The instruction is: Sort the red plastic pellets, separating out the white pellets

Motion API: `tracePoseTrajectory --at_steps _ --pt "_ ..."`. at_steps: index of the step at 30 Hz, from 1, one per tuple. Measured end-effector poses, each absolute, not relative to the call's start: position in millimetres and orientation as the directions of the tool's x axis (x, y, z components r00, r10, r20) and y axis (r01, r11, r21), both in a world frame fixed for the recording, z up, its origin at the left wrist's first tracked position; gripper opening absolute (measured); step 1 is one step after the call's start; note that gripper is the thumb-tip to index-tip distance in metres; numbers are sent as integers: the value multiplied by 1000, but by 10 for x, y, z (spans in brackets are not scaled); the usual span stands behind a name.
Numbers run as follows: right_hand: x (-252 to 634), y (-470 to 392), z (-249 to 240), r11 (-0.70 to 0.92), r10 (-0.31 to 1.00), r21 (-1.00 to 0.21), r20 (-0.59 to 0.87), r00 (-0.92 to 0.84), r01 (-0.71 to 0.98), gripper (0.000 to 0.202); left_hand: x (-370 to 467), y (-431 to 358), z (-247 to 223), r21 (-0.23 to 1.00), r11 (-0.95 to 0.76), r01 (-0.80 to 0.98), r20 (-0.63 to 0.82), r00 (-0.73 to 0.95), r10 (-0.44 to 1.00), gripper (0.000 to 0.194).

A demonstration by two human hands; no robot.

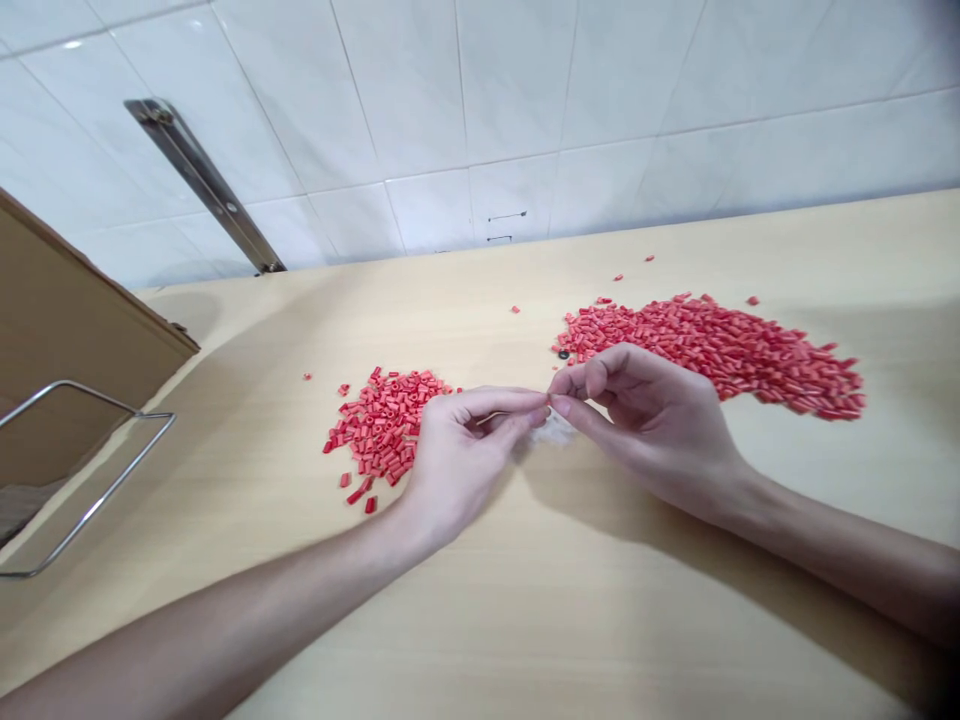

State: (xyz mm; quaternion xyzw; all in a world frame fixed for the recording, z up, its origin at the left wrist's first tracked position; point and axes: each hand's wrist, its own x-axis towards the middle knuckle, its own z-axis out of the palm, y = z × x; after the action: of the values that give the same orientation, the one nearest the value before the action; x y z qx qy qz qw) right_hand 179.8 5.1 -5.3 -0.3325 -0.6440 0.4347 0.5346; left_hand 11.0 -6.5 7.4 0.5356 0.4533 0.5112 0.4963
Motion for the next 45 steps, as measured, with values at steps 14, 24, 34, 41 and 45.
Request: tracePoseTrajectory --at_steps 14,24,34,41,45 --pt "1772 45 -12 425 898 -905 422 -126 -1 23 113 -53 71 996 -93 -14 93 14 996 10" --pt "1783 40 -39 421 895 -907 415 -163 4 25 113 -68 79 997 -80 -18 80 22 997 10" --pt "1777 46 -6 436 893 -900 434 -122 -14 18 119 -55 60 994 -87 -71 90 27 996 12" --pt "1790 53 17 360 924 -933 354 -147 13 26 93 -36 -1 985 -64 -158 73 56 996 33" --pt "1779 39 31 332 941 -943 328 -86 31 23 98 -36 -5 985 -88 -151 100 73 992 39"
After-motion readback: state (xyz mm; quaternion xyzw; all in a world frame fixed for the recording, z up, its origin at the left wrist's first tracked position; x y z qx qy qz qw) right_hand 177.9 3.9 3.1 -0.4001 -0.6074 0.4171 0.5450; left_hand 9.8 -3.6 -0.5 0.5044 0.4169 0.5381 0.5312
